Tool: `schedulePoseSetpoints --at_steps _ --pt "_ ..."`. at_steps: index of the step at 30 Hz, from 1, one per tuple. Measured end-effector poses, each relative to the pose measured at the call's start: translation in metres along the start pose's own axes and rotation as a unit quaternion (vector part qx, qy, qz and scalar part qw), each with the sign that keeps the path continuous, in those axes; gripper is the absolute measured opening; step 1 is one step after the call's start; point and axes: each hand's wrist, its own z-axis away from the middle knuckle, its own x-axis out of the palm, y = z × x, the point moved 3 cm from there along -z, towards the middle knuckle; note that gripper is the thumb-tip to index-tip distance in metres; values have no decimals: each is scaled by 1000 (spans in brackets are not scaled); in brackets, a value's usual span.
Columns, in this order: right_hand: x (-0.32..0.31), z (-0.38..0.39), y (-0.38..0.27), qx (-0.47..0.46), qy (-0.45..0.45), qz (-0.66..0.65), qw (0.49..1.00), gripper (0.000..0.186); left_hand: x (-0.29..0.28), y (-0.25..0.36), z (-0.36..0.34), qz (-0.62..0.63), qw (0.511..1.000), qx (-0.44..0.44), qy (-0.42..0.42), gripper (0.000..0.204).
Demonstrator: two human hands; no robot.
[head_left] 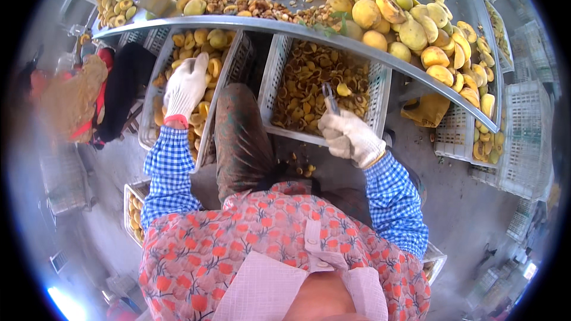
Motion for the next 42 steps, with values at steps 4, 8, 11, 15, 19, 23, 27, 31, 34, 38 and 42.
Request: schedulePoseSetpoints --at_steps 4,8,11,15,19,23,27,31,34,38,42 --pt "11 -2 -7 13 4 60 998 16 -9 85 -55 -66 994 78 45 58" --pt "12 7 -25 -38 33 84 995 20 27 178 -124 -125 971 196 -57 60" --pt "2 7 -26 -78 47 84 992 26 60 209 -167 -200 953 217 -68 64" --pt "3 7 -31 -97 36 98 990 29 82 206 -194 -187 957 219 -44 69" --pt "2 6 -36 -111 31 85 990 22 71 195 -185 -53 983 158 -81 70" --pt "10 8 -42 -148 5 75 986 21 58 159 -157 572 786 75 -225 57" --pt "31 9 -60 -283 25 188 940 23 51 182 -54 758 479 123 -425 58" --pt "50 9 -57 -252 28 109 961 18 80 183 -11 643 663 190 -333 56" --pt "44 9 -53 -277 66 127 950 18 74 202 27 239 864 442 -4 39" --pt "30 10 -53 -354 191 266 876 26 105 205 24 354 847 385 -91 50" --pt "16 15 -55 -398 324 487 707 29 92 216 32 317 822 455 -129 66"
